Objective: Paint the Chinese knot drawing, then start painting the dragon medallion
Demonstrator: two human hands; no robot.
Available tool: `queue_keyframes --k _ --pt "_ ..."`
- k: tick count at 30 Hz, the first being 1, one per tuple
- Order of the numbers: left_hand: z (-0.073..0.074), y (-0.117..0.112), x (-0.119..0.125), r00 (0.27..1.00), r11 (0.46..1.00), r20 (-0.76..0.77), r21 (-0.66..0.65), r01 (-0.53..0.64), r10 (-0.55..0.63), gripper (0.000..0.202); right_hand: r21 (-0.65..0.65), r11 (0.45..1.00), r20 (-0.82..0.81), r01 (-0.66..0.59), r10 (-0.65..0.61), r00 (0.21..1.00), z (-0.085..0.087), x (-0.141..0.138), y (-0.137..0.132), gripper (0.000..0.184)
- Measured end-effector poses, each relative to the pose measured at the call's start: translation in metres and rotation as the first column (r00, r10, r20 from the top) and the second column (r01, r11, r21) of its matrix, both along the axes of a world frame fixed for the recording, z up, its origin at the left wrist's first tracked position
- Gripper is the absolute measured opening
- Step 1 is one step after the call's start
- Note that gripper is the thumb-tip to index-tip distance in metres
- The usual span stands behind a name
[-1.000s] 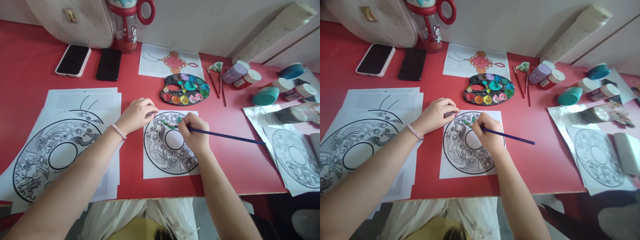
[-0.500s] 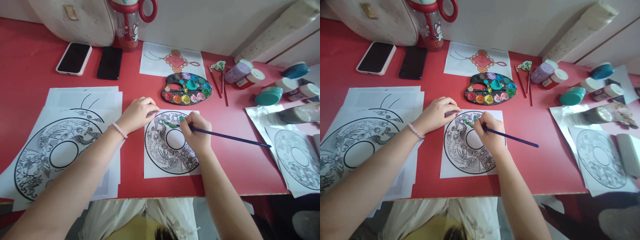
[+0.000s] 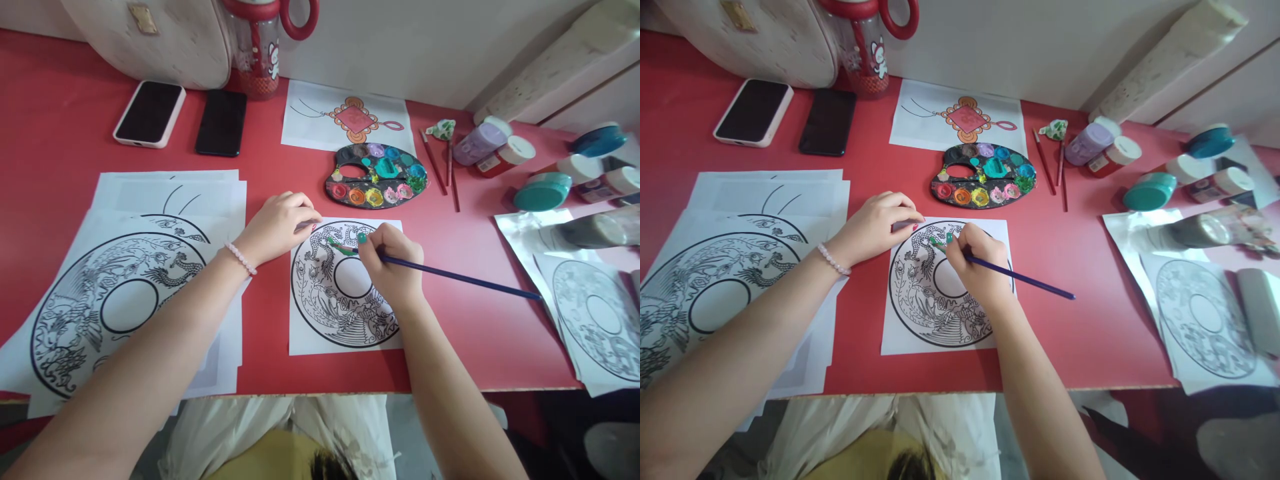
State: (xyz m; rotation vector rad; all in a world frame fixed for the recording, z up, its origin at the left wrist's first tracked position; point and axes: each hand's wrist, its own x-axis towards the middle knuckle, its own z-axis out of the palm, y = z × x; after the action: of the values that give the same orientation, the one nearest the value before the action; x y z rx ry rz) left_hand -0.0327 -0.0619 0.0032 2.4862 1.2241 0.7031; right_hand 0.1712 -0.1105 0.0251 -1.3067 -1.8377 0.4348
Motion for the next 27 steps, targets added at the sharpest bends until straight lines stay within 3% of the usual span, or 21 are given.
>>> queue_keyframes --k 14,27 --pt "0.0017 -0.0016 0.0007 1.0 1.0 0.002 -0.02 -0.01 0.01 0.018 -0.007 1.0 0.014 0.017 -0.017 1.0 -0.0018 0.0011 -0.0005 0.028" --pt "0.001 -0.0007 0.0004 1.0 1.0 0.01 -0.021 -0.006 0.006 0.018 -0.03 0.999 0.034 -0.043 0.044 0.998 -0.0012 -0.0009 -0.0001 0.028"
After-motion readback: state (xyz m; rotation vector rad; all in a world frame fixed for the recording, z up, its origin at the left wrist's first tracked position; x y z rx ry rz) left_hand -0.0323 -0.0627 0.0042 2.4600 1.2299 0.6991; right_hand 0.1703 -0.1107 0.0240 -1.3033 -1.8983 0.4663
